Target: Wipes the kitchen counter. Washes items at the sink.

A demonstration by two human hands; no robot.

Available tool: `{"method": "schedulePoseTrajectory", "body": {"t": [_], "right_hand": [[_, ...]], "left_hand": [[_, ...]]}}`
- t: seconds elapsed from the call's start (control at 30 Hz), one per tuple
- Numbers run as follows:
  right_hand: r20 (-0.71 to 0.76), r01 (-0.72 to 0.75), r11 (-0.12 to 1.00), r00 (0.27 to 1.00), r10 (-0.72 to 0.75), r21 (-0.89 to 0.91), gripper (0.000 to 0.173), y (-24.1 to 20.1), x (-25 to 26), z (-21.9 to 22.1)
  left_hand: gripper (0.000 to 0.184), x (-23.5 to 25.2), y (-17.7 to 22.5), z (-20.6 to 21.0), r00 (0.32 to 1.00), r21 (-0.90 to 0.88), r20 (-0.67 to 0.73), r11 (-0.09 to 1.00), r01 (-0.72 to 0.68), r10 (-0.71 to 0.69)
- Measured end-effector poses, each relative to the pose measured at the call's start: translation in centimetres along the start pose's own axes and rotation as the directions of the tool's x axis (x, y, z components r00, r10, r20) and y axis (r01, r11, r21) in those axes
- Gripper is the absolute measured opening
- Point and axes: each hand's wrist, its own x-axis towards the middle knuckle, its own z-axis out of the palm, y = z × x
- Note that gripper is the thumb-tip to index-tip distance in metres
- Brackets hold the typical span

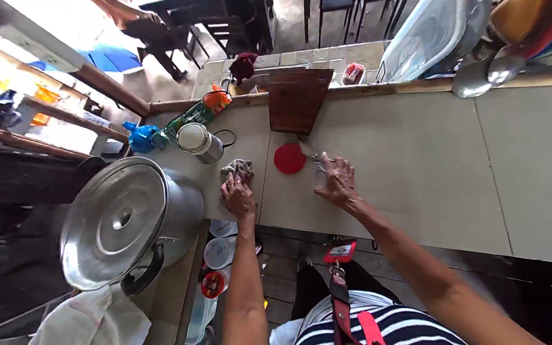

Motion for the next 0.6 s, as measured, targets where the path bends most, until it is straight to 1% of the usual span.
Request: {"method": "schedulePoseTrajectory", "body": {"t": [0.03, 0.07, 0.13, 0.17, 0.2, 0.23, 0.27, 0.3, 0.33, 0.37, 0.43, 0.47, 0.5, 0.57, 0.6], "right_hand": [[-0.034, -0.003, 1.0, 0.999, 0.003, 0.002, 0.096, 1.4, -0.4, -0.2], [-0.081, -0.002, 1.0, 0.997, 0.0, -0.013, 0.095, 2.7, -1.0, -0.3], [-0.171, -0.023, 0.998, 0.985, 0.013, -0.053, 0.09, 4.8, -2.2, -1.0], [-0.214, -0.038, 0.997, 0.977, 0.022, -0.068, 0.088, 5.9, -2.9, -1.5], [-0.247, -0.054, 0.996, 0.968, 0.034, -0.075, 0.087, 7.0, -3.5, -2.0], [-0.278, -0.076, 0.994, 0.959, 0.051, -0.079, 0.087, 8.0, -3.9, -2.7], [-0.296, -0.106, 0.992, 0.952, 0.081, -0.069, 0.087, 8.8, -4.3, -3.4], [-0.303, -0.142, 0.988, 0.946, 0.117, -0.061, 0.087, 9.5, -4.6, -4.1], [-0.304, -0.173, 0.983, 0.941, 0.148, -0.059, 0.086, 10.2, -4.7, -4.8], [-0.301, -0.195, 0.979, 0.939, 0.166, -0.066, 0.085, 10.6, -4.8, -5.4], [-0.303, -0.189, 0.975, 0.942, 0.146, -0.117, 0.078, 10.3, -4.5, -6.0], [-0.312, -0.144, 0.979, 0.945, 0.094, -0.141, 0.072, 9.3, -4.1, -6.0], [-0.31, -0.092, 0.983, 0.95, 0.038, -0.159, 0.068, 7.3, -3.4, -5.6], [-0.254, 0.013, 0.988, 0.966, -0.052, -0.153, 0.064, 1.8, -1.4, -4.0], [-0.201, 0.053, 0.991, 0.977, -0.077, -0.124, 0.066, -1.0, -0.1, -2.7]], "left_hand": [[0.037, -0.8, 1.2, -0.1, 0.999, -0.004, 0.005, 0.999, 0.031, -0.031], [0.037, -1.7, 2.4, 0.0, 1.0, -0.005, 0.009, 1.0, 0.024, -0.024], [0.034, -3.4, 4.1, 0.4, 0.997, -0.045, -0.019, 0.996, -0.078, 0.077], [0.031, -3.8, 4.5, 0.2, 0.994, -0.12, -0.021, 0.987, -0.11, 0.108], [0.029, -3.6, 4.9, -0.6, 0.995, -0.24, 0.018, 0.967, -0.086, 0.093], [0.029, -2.8, 5.1, -2.0, 0.994, -0.375, 0.101, 0.927, 0.0, 0.041], [0.029, -1.3, 5.3, -3.5, 0.984, -0.466, 0.18, 0.879, 0.099, -0.015], [0.032, 0.4, 5.2, -4.5, 0.976, -0.521, 0.211, 0.84, 0.152, -0.046], [0.035, 2.4, 5.3, -5.2, 0.979, -0.554, 0.202, 0.819, 0.147, -0.039], [0.038, 4.8, 5.6, -5.6, 0.985, -0.566, 0.17, 0.82, 0.087, 0.013], [0.04, 10.5, 7.3, -5.6, 0.981, -0.501, 0.096, 0.86, -0.098, 0.168], [0.04, 13.5, 8.4, -5.0, 0.966, -0.431, 0.105, 0.886, -0.17, 0.236], [0.041, 16.2, 9.3, -3.7, 0.947, -0.347, 0.144, 0.911, -0.223, 0.287], [0.046, 20.0, 10.2, 1.0, 0.905, -0.177, 0.257, 0.937, -0.301, 0.34], [0.046, 20.8, 10.0, 4.0, 0.891, -0.128, 0.272, 0.932, -0.34, 0.363]]}}
